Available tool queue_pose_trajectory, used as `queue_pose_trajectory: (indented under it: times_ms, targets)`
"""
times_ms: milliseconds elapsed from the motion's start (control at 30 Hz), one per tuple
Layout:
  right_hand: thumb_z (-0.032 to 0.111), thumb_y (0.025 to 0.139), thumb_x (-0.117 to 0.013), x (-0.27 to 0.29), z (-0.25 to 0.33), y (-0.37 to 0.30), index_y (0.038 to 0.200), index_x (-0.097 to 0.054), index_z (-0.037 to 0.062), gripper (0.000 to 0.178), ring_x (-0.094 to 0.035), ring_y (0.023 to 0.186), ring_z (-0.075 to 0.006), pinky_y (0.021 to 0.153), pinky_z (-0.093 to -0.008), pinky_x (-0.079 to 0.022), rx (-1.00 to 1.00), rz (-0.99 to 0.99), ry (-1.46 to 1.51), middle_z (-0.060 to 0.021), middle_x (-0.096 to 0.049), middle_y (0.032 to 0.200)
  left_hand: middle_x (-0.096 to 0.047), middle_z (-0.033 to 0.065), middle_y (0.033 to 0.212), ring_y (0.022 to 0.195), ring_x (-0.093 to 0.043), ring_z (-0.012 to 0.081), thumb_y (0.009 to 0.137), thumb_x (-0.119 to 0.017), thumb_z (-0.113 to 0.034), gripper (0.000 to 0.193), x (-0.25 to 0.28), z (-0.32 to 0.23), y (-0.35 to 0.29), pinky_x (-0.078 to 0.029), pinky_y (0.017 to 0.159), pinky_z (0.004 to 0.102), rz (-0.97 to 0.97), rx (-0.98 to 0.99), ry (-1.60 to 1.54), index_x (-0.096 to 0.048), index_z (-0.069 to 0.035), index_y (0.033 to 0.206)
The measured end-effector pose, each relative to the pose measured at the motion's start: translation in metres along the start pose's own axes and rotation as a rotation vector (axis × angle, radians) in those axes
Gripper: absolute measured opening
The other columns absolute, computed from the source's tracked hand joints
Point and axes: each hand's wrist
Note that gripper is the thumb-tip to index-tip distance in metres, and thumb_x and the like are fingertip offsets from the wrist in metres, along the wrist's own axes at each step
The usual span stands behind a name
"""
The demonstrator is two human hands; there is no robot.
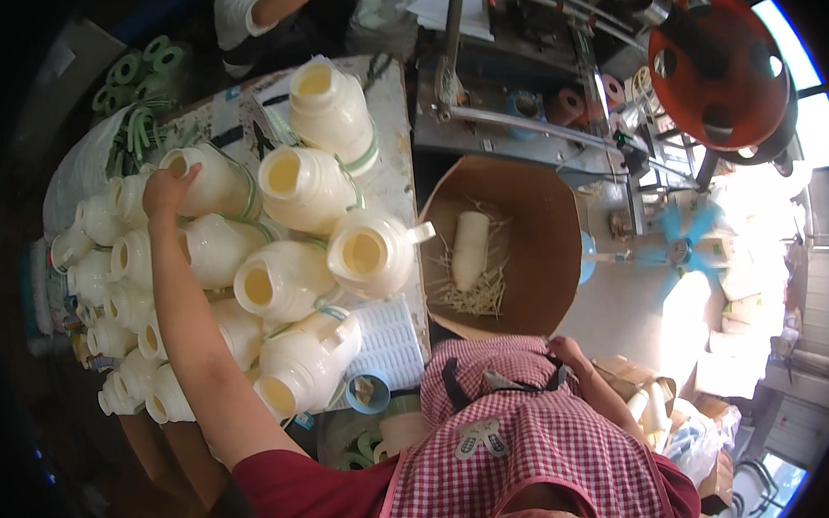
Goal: The person uses a hex key to adjust a rotating spool mechanism on a machine, then handles white plastic containers nearby. The person repeatedly tightens or loosens a screw on the spool assembly while another worker is visible in the background.
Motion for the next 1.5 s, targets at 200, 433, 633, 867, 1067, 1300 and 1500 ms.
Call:
queue_pose_trajectory:
  times_ms: [200,433,633,867,1067,1300,1500]
  targets:
    - [0.036,0.100,-0.057,0.014,0.041,0.002,0.102,-0.072,0.0040,0.035,-0.073,0.086,-0.0279,0.077,-0.0405,-0.055,0.101,0.011,0.047,-0.0097,-0.078,0.088,-0.070,0.0252,0.120,0.112,-0.067,0.0355,0.080,-0.069,-0.073,0.085,-0.054,0.058,0.043,-0.050,0.099,0.0466,-0.017,0.186,-0.315,-0.071,0.004,0.116]
    - [0.037,0.100,-0.057,0.025,0.020,-0.005,0.104,-0.072,0.0040,0.036,-0.073,0.086,-0.0274,0.078,-0.0390,-0.055,0.030,-0.009,0.032,-0.0079,-0.078,0.089,-0.045,0.0221,0.154,0.151,-0.030,0.0346,0.080,-0.066,-0.078,0.082,-0.055,0.029,0.020,-0.037,0.115,0.0485,-0.367,0.180,-0.232,-0.066,-0.013,0.131]
    - [0.042,0.096,-0.059,0.023,-0.016,0.002,0.104,-0.075,0.0070,0.038,-0.073,0.082,-0.0246,0.075,-0.0383,-0.056,-0.043,0.051,0.056,-0.0060,-0.079,0.089,-0.052,0.0231,0.147,0.142,-0.045,0.0361,0.083,-0.066,-0.075,0.075,-0.001,0.008,-0.003,-0.040,0.113,0.0464,-0.741,0.021,-0.110,-0.071,-0.011,0.121]
    - [0.048,0.096,-0.060,0.024,-0.037,0.051,0.102,-0.075,0.0051,0.046,-0.072,0.080,-0.0269,0.074,-0.0411,-0.055,0.087,0.094,0.000,-0.0103,-0.076,0.086,-0.056,0.0228,0.143,0.137,-0.049,0.0376,0.090,-0.075,-0.052,0.053,0.119,-0.066,-0.105,-0.042,0.110,0.0478,-0.873,-0.277,-0.192,-0.071,-0.006,0.117]
    - [0.045,0.097,-0.057,0.063,-0.034,0.077,0.095,-0.073,0.0036,0.045,-0.071,0.084,-0.0370,0.076,-0.0470,-0.054,0.193,0.074,-0.106,-0.0191,-0.073,0.088,-0.056,0.0183,0.145,0.134,-0.052,0.0326,0.098,-0.071,-0.030,0.035,0.155,-0.174,-0.252,-0.040,0.113,0.0451,-0.749,-0.423,-0.414,-0.066,-0.005,0.122]
    - [0.033,0.096,-0.054,0.070,-0.074,0.102,0.105,-0.069,0.0031,0.035,-0.068,0.096,-0.0444,0.085,-0.0514,-0.053,0.318,0.197,-0.087,-0.0262,-0.071,0.101,-0.061,0.0194,0.137,0.129,-0.055,0.0332,0.100,-0.063,-0.019,0.028,0.104,-0.316,-0.426,-0.038,0.114,0.0469,-0.493,-0.474,-0.992,-0.061,0.002,0.119]
    - [0.039,0.099,-0.052,0.075,-0.143,0.114,0.114,-0.070,0.0115,0.036,-0.067,0.101,-0.0447,0.086,-0.0520,-0.054,0.391,0.289,-0.287,-0.0206,-0.072,0.110,-0.071,0.0115,0.112,0.105,-0.068,0.0239,0.100,-0.068,-0.022,0.024,-0.065,-0.464,-0.540,-0.054,0.092,0.0379,0.207,-0.038,-1.177,-0.065,-0.002,0.114]
Point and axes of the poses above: each hand's wrist, its own y-axis towards the middle knuckle, its own x-axis out of the back of the hand, z = x × y
